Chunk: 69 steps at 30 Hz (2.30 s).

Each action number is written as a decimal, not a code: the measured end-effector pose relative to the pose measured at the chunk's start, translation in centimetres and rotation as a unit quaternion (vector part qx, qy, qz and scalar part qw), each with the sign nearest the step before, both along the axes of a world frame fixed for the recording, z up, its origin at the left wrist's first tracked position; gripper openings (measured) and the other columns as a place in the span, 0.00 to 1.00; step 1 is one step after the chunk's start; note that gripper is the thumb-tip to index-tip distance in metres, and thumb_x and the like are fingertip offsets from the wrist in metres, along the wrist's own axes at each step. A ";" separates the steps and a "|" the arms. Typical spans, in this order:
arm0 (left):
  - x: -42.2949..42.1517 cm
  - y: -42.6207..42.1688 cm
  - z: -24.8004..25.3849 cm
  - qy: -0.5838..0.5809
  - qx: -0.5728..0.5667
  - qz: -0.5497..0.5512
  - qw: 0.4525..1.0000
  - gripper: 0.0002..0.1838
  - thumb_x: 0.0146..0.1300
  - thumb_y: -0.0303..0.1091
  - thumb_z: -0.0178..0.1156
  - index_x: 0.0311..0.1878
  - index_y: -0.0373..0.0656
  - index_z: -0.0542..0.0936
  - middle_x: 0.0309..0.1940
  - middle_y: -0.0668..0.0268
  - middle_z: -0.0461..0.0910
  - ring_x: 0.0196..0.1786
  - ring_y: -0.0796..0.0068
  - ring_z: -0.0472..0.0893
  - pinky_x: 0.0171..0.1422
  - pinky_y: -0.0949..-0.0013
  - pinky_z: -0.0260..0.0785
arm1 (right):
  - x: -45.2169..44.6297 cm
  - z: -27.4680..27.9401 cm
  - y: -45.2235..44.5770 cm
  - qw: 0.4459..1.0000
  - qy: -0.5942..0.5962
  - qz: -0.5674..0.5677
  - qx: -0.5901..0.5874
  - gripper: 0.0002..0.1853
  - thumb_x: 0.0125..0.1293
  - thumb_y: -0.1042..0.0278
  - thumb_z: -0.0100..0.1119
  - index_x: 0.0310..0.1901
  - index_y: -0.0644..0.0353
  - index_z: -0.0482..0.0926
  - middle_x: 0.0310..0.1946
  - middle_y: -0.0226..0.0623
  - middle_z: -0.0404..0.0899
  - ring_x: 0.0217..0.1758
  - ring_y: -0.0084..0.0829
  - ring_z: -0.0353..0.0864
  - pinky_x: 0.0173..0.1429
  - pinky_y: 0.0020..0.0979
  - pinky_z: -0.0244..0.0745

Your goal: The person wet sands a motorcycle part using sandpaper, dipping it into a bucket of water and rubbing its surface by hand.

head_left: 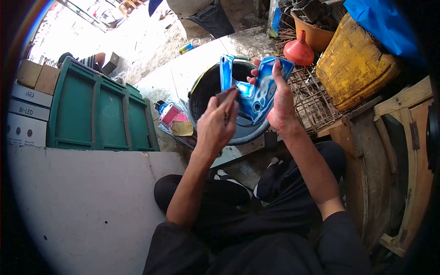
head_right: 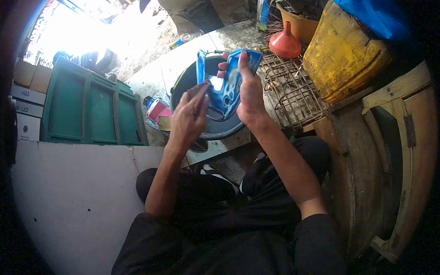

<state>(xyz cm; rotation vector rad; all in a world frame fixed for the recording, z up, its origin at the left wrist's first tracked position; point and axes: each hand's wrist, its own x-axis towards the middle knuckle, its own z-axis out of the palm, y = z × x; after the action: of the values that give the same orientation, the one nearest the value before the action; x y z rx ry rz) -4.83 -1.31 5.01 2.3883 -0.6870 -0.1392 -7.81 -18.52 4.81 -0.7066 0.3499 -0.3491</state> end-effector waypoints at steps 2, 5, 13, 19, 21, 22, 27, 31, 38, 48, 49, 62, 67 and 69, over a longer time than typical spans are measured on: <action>-0.5 0.1 -1.6 -0.039 -0.147 -0.131 0.980 0.20 0.77 0.33 0.55 0.70 0.47 0.79 0.61 0.49 0.79 0.55 0.56 0.84 0.56 0.57 0.78 | 0.0 -0.5 -0.1 0.998 -0.035 0.023 -0.036 0.31 0.80 0.39 0.47 0.64 0.62 0.76 0.43 0.31 0.81 0.44 0.24 0.80 0.62 0.31 0.77; -0.1 -0.1 -0.2 -0.013 -0.098 -0.081 0.992 0.20 0.77 0.34 0.56 0.68 0.43 0.79 0.63 0.49 0.79 0.57 0.54 0.84 0.58 0.56 0.77 | -0.1 -0.1 0.2 0.999 -0.035 0.018 -0.022 0.31 0.80 0.40 0.47 0.63 0.65 0.75 0.40 0.30 0.80 0.41 0.23 0.77 0.65 0.31 0.74; -0.2 -0.5 -1.2 -0.086 -0.099 -0.030 0.991 0.19 0.73 0.33 0.60 0.65 0.44 0.81 0.58 0.51 0.82 0.53 0.51 0.86 0.55 0.56 0.79 | -0.5 0.0 0.7 0.998 -0.060 0.006 -0.016 0.30 0.81 0.42 0.47 0.62 0.67 0.75 0.39 0.30 0.80 0.39 0.23 0.78 0.68 0.34 0.73; 0.0 -0.7 -2.0 -0.095 -0.215 -0.070 0.969 0.19 0.70 0.34 0.65 0.63 0.45 0.82 0.56 0.51 0.84 0.54 0.47 0.86 0.56 0.57 0.78 | -0.8 0.1 0.4 0.995 -0.089 0.005 -0.036 0.32 0.82 0.41 0.44 0.63 0.68 0.74 0.40 0.31 0.80 0.40 0.23 0.79 0.71 0.35 0.71; 0.6 -0.5 -1.4 -0.020 -0.269 -0.023 0.963 0.18 0.72 0.30 0.63 0.63 0.41 0.81 0.52 0.52 0.86 0.54 0.55 0.87 0.56 0.62 0.78 | -1.0 0.5 0.8 0.993 -0.098 0.008 -0.060 0.32 0.82 0.41 0.44 0.63 0.68 0.74 0.40 0.32 0.80 0.40 0.24 0.79 0.71 0.36 0.71; 0.5 -0.3 -1.2 -0.021 -0.268 -0.025 0.963 0.18 0.72 0.30 0.63 0.63 0.41 0.81 0.52 0.52 0.86 0.54 0.55 0.87 0.56 0.62 0.78 | -1.0 0.7 0.8 0.990 -0.110 0.009 -0.087 0.33 0.82 0.41 0.44 0.63 0.68 0.74 0.39 0.32 0.80 0.40 0.24 0.79 0.71 0.36 0.71; 0.9 -0.1 -1.5 0.010 -0.313 -0.077 0.946 0.18 0.77 0.29 0.57 0.66 0.36 0.79 0.56 0.54 0.85 0.57 0.71 0.84 0.61 0.68 0.73 | -1.3 0.9 0.7 0.989 -0.124 -0.002 -0.077 0.33 0.81 0.41 0.44 0.63 0.69 0.73 0.39 0.33 0.80 0.40 0.24 0.80 0.71 0.37 0.72; 0.7 -0.3 -1.4 0.007 -0.328 -0.052 0.943 0.18 0.79 0.29 0.54 0.67 0.36 0.78 0.57 0.55 0.85 0.58 0.74 0.82 0.64 0.70 0.72 | -1.1 0.8 0.5 0.988 -0.126 0.000 -0.093 0.32 0.81 0.41 0.44 0.62 0.69 0.74 0.40 0.33 0.80 0.40 0.24 0.80 0.71 0.37 0.72; 0.7 0.0 -1.4 0.043 -0.294 -0.042 0.954 0.17 0.78 0.29 0.56 0.65 0.37 0.80 0.41 0.58 0.86 0.41 0.80 0.79 0.49 0.74 0.72 | -1.0 0.9 0.7 0.990 -0.128 -0.040 -0.048 0.27 0.81 0.45 0.50 0.56 0.67 0.80 0.36 0.34 0.84 0.38 0.23 0.83 0.48 0.26 0.80; -0.2 0.4 0.2 0.055 -0.288 -0.041 0.955 0.17 0.80 0.30 0.52 0.65 0.34 0.80 0.51 0.58 0.87 0.52 0.79 0.82 0.58 0.74 0.73 | -0.9 0.2 0.8 0.989 -0.143 -0.021 -0.040 0.28 0.82 0.44 0.48 0.57 0.68 0.79 0.36 0.35 0.83 0.39 0.25 0.83 0.54 0.30 0.81; -0.2 0.3 0.1 0.060 -0.272 -0.054 0.959 0.17 0.80 0.30 0.52 0.65 0.34 0.80 0.51 0.58 0.87 0.53 0.79 0.81 0.58 0.73 0.73 | -0.8 0.2 0.7 0.989 -0.144 -0.021 -0.040 0.28 0.82 0.44 0.48 0.57 0.68 0.79 0.36 0.35 0.83 0.39 0.25 0.83 0.54 0.30 0.81; 0.7 0.4 -2.2 -0.108 -0.218 -0.099 0.965 0.18 0.73 0.32 0.59 0.63 0.42 0.82 0.43 0.53 0.84 0.39 0.52 0.82 0.42 0.57 0.68 | -0.8 0.1 0.5 0.991 -0.128 -0.013 0.031 0.29 0.81 0.42 0.47 0.57 0.66 0.79 0.37 0.33 0.83 0.40 0.25 0.82 0.62 0.33 0.79; 0.8 0.7 -1.1 -0.202 -0.079 -0.041 0.975 0.21 0.73 0.36 0.60 0.67 0.48 0.80 0.36 0.60 0.79 0.33 0.59 0.77 0.39 0.62 0.61 | -1.0 0.2 0.5 0.990 -0.124 -0.013 0.062 0.30 0.81 0.41 0.47 0.57 0.65 0.79 0.37 0.33 0.83 0.41 0.25 0.82 0.65 0.34 0.78; -0.1 0.4 -1.5 -0.188 -0.112 -0.083 0.972 0.21 0.73 0.37 0.59 0.68 0.49 0.80 0.36 0.60 0.78 0.33 0.59 0.77 0.39 0.61 0.60 | -0.9 0.2 0.5 0.992 -0.113 -0.021 0.048 0.30 0.81 0.41 0.47 0.57 0.65 0.79 0.37 0.33 0.83 0.41 0.25 0.82 0.66 0.34 0.77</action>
<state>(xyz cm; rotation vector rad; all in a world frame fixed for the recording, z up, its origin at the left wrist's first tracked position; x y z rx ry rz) -4.94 -0.92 3.48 2.1557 -1.0201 0.3141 -8.70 -18.02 4.98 -0.5601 0.1655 -0.4454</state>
